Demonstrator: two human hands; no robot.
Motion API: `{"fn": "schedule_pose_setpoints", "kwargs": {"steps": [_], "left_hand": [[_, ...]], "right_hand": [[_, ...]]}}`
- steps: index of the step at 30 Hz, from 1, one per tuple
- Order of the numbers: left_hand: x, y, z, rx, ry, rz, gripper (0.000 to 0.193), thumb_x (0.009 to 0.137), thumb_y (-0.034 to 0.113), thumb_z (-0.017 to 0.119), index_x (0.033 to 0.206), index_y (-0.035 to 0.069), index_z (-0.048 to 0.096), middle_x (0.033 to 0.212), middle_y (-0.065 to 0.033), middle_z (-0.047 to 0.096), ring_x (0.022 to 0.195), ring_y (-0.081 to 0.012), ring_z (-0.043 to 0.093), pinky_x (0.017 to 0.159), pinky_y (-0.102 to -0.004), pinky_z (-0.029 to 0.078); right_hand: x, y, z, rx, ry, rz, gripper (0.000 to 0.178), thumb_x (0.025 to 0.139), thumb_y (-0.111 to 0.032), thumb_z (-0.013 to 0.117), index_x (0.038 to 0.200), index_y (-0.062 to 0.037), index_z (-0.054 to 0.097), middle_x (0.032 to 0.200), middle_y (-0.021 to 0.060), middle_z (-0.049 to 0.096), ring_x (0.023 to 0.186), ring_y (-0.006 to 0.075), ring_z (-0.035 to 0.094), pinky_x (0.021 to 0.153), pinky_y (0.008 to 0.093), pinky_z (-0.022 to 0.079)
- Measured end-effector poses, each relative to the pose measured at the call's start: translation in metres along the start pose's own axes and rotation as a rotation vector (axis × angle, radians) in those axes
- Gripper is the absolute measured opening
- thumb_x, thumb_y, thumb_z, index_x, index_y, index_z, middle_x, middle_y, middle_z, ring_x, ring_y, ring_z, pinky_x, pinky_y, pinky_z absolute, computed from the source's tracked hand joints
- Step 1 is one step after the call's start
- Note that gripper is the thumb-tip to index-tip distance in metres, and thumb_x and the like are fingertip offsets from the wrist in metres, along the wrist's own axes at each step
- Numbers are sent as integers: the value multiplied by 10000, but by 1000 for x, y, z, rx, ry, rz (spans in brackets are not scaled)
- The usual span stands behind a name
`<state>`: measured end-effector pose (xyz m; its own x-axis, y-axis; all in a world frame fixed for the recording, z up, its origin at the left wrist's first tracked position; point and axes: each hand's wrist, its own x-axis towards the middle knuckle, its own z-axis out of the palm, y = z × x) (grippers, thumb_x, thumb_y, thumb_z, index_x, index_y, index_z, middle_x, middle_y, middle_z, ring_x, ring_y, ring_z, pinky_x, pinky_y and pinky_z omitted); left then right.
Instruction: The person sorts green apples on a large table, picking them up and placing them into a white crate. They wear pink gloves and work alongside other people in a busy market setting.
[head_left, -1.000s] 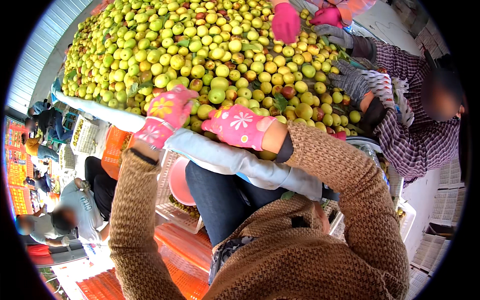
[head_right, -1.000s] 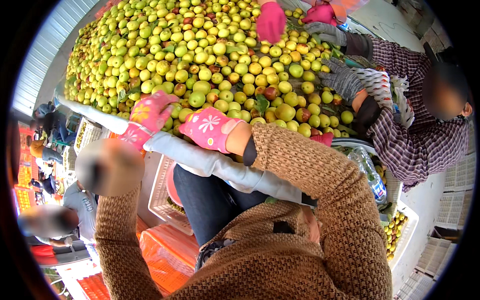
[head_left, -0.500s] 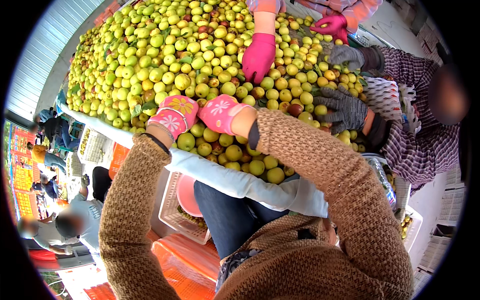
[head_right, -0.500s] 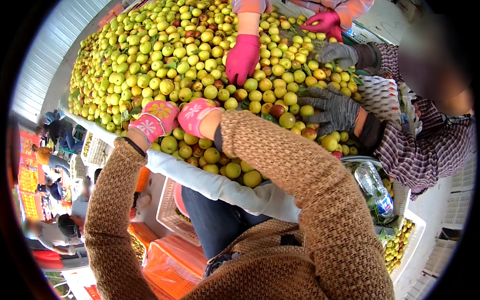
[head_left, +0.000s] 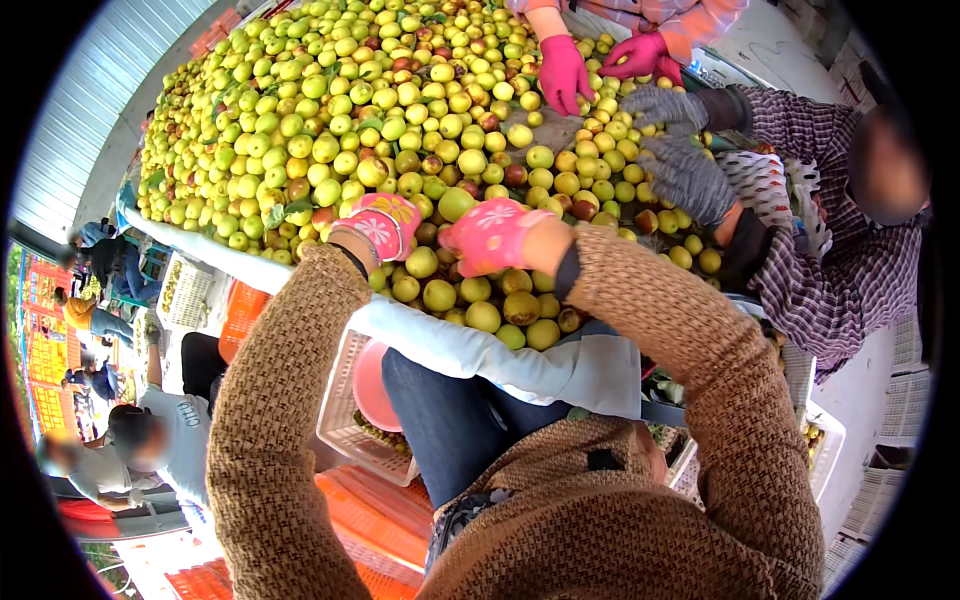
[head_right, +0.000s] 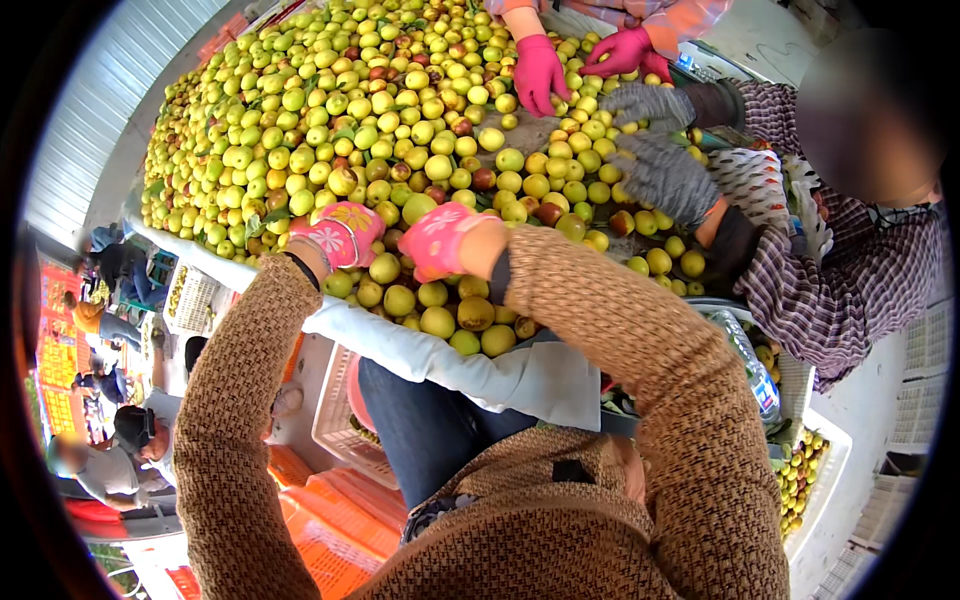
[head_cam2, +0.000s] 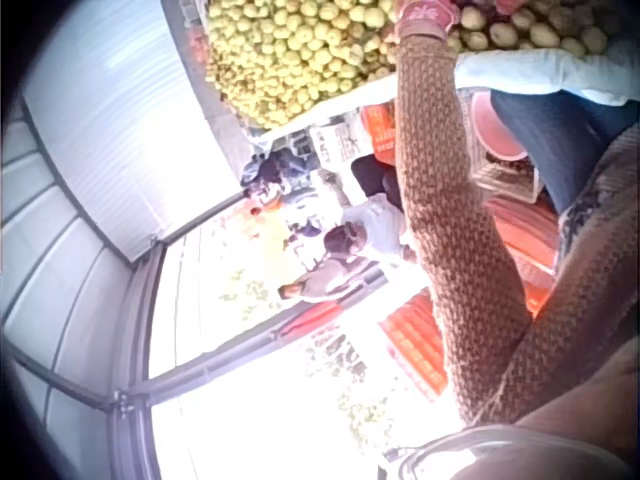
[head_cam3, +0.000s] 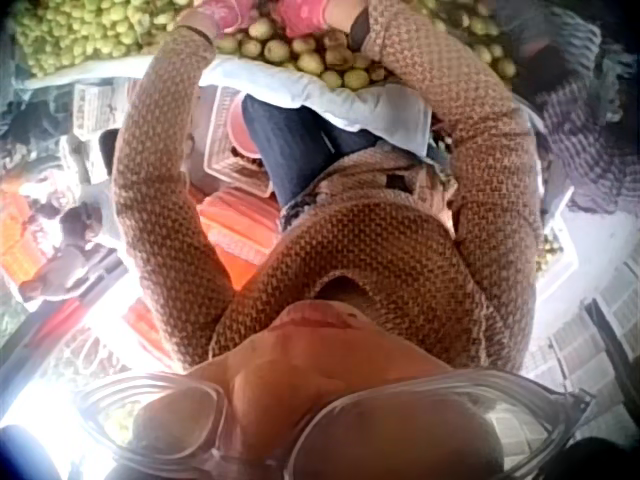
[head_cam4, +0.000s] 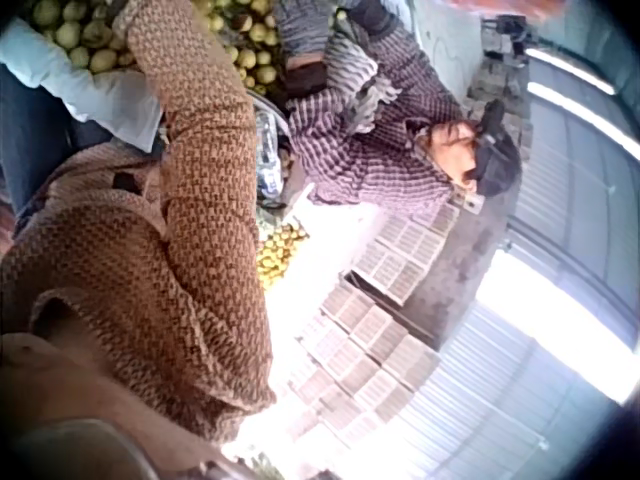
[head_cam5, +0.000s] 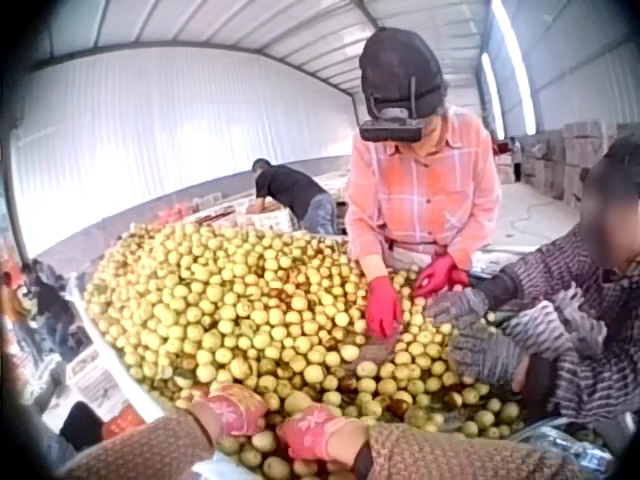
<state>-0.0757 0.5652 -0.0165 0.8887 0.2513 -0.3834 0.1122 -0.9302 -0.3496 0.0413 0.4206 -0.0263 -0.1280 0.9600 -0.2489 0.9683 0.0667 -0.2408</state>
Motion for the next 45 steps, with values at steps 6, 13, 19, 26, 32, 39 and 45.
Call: {"fn": "schedule_pose_setpoints", "kwargs": {"steps": [6, 13, 19, 26, 32, 39, 45], "left_hand": [[1, 2, 8, -72, -93, 14, 344, 671, 307, 672, 886, 38, 685, 859, -157, 676, 836, -327, 655, 721, -412, 524], [-48, 14, -18, -1213, 411, 47, 561, 799, 386, 690, 1178, -10, 573, 1090, -127, 639, 1028, -212, 597, 912, -321, 454], [-64, 105, -71, -1085, 801, 99, 452, 820, 264, 682, 1191, 40, 555, 1085, -136, 644, 1000, -272, 627, 869, -358, 486], [-1, 237, -130, -945, 1006, 526, 466, 804, 268, 652, 1217, 72, 564, 1145, -164, 607, 1075, -310, 586, 936, -390, 466], [-39, 460, -229, -1184, 1122, 1181, 504, 674, 368, 687, 1093, 119, 560, 1156, -118, 521, 1087, -319, 485, 871, -503, 389], [-47, 377, -151, -691, 849, 1044, 454, 652, 288, 691, 1063, 120, 597, 1233, -116, 477, 1153, -327, 441, 902, -471, 390], [-65, 190, -63, -583, 933, 531, 366, 787, 208, 651, 1133, 102, 600, 1120, -139, 584, 1055, -337, 556, 908, -425, 453]], "right_hand": [[-62, 28, 5, 912, 184, 58, 369, 815, -363, 617, 1043, -73, 616, 972, 64, 657, 932, 208, 622, 775, 319, 480], [-91, 7, 34, 1993, 183, -7, 523, 903, -408, 554, 1330, -122, 458, 1244, 45, 546, 1033, 206, 600, 813, 303, 481], [-113, -32, 20, 2231, 234, -360, 638, 915, -606, 410, 1361, -152, 377, 1229, 37, 549, 1028, 180, 598, 838, 356, 535], [-244, 13, 98, 2484, 845, -612, 400, 938, -406, 496, 1187, -94, 473, 1147, 61, 554, 922, 182, 566, 814, 334, 495], [-505, -23, 149, 1719, 1388, -407, 590, 966, -459, 416, 1413, -96, 288, 1426, 111, 367, 1289, 252, 358, 1102, 408, 244], [-738, -62, 379, 929, 1473, 1478, 541, 902, -330, 593, 1348, -57, 453, 1296, 62, 526, 1189, 203, 482, 963, 339, 432], [-656, -39, 264, 1082, 1429, 1216, 414, 932, -202, 556, 1277, 18, 502, 1207, 118, 568, 1011, 193, 573, 866, 295, 470]]}}
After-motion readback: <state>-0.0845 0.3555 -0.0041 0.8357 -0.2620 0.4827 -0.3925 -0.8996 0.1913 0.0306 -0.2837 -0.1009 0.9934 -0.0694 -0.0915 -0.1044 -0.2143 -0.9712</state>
